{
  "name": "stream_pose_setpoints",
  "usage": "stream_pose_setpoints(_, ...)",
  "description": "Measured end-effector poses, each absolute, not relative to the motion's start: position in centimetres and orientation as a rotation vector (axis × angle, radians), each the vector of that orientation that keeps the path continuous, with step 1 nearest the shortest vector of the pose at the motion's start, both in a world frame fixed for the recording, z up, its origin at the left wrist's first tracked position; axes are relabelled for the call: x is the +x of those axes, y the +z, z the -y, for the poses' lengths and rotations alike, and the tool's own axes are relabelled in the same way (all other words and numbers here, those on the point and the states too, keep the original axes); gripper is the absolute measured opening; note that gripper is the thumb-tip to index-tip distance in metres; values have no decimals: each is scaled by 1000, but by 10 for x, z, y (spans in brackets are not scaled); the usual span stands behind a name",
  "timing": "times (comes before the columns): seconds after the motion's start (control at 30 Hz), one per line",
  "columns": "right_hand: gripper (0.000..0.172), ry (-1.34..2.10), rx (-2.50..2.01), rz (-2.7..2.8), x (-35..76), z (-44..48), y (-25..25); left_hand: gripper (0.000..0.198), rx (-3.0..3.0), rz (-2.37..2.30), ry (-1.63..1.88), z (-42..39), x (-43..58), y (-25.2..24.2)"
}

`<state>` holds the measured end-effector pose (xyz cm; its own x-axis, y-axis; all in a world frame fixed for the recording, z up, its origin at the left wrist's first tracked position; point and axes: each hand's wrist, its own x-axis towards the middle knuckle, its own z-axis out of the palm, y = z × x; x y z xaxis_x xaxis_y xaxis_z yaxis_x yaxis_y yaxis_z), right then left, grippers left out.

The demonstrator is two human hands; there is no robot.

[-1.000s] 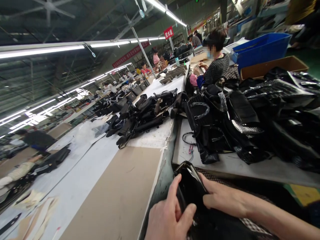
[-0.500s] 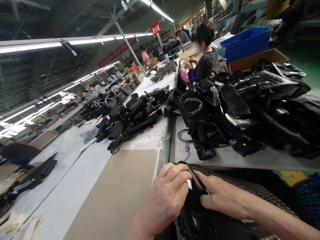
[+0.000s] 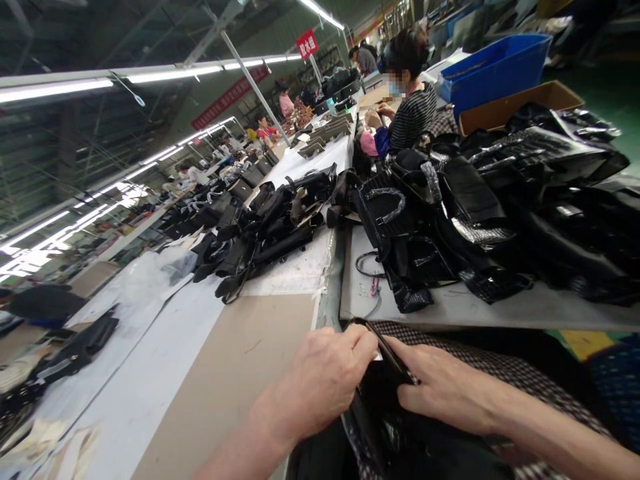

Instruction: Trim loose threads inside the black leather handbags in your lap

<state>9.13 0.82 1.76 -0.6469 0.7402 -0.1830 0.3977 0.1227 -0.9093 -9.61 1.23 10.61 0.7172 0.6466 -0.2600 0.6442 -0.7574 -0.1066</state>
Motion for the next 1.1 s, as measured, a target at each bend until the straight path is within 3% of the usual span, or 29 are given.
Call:
stream_pose_setpoints(0.17,37,1539,-1088,2109,95,-7,20,20,-2949,944,677,-23,-92,122)
stream_pose_setpoints(0.27,48,1515,-1076,2129,96,-7,19,17,-2949,868,757,-26,-88,126)
stream_pose_setpoints(0.63,68,1466,-1124,2165,96,-6,15,20,-2978,695,747,-35,-84,114)
stream_pose_setpoints(0.83,50,1491,-1093,2093,99,-11,11,10,-2913,646,599,-34,-82,108)
stream_pose_setpoints(0.97,27,1458,-1125,2069,102,-14,9,20,-2953,608,314,-38,-83,100)
stream_pose_setpoints(1.1,25,1465,-1153,2079,104,-11,11,10,-3084,583,166,-51,-86,95)
